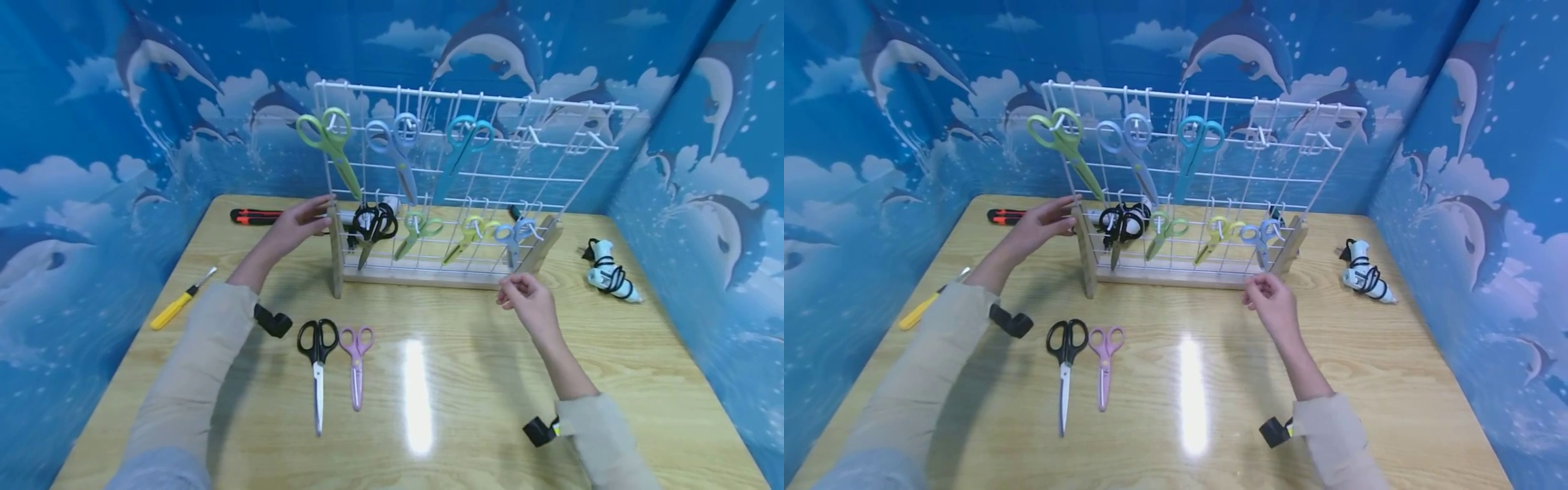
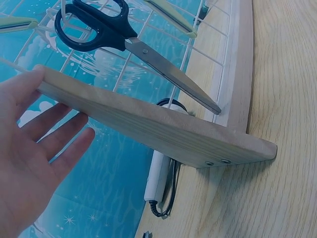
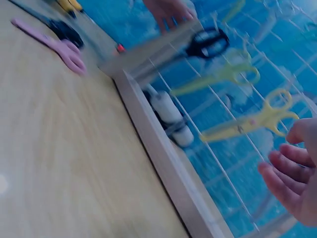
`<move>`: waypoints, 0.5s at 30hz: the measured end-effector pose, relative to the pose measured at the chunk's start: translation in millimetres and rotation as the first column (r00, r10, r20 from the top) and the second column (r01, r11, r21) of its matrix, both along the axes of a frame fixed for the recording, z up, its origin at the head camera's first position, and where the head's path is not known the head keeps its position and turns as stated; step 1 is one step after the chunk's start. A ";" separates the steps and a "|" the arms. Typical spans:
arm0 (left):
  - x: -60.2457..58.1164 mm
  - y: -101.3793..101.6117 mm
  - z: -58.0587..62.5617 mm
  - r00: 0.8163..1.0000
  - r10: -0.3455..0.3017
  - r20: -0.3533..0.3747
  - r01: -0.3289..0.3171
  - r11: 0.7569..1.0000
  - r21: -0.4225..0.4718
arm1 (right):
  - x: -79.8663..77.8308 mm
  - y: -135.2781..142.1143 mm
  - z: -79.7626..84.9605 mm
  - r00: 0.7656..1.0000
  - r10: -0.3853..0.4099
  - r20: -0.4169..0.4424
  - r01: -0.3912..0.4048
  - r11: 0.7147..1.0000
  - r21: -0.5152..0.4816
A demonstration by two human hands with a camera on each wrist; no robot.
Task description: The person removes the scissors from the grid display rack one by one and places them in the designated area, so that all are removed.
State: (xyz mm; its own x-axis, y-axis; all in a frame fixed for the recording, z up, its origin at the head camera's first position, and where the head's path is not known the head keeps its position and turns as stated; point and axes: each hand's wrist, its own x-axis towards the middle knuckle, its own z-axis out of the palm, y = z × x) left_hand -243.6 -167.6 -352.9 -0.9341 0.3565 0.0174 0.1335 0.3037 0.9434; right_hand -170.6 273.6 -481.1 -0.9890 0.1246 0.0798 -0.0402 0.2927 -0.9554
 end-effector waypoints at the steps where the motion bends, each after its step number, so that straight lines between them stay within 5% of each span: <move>1: -0.2 -0.3 -0.1 1.000 -0.001 -0.002 0.001 1.000 0.001 | -0.2 4.1 9.1 1.000 -0.017 -0.026 0.017 1.000 -0.005; 8: 0.3 -2.3 0.1 1.000 0.000 -0.006 0.000 1.000 -0.006 | -4.4 -4.4 54.9 0.990 -0.072 -0.117 0.092 0.980 0.178; 12: 0.6 -1.9 0.0 1.000 0.008 -0.013 -0.008 1.000 -0.005 | 7.2 -28.5 90.0 0.997 0.005 -0.078 0.005 0.992 0.122; 15: 0.4 0.3 0.3 1.000 0.003 -0.015 -0.004 1.000 -0.004 | 11.5 -37.5 100.7 0.999 -0.008 -0.040 0.012 0.994 0.108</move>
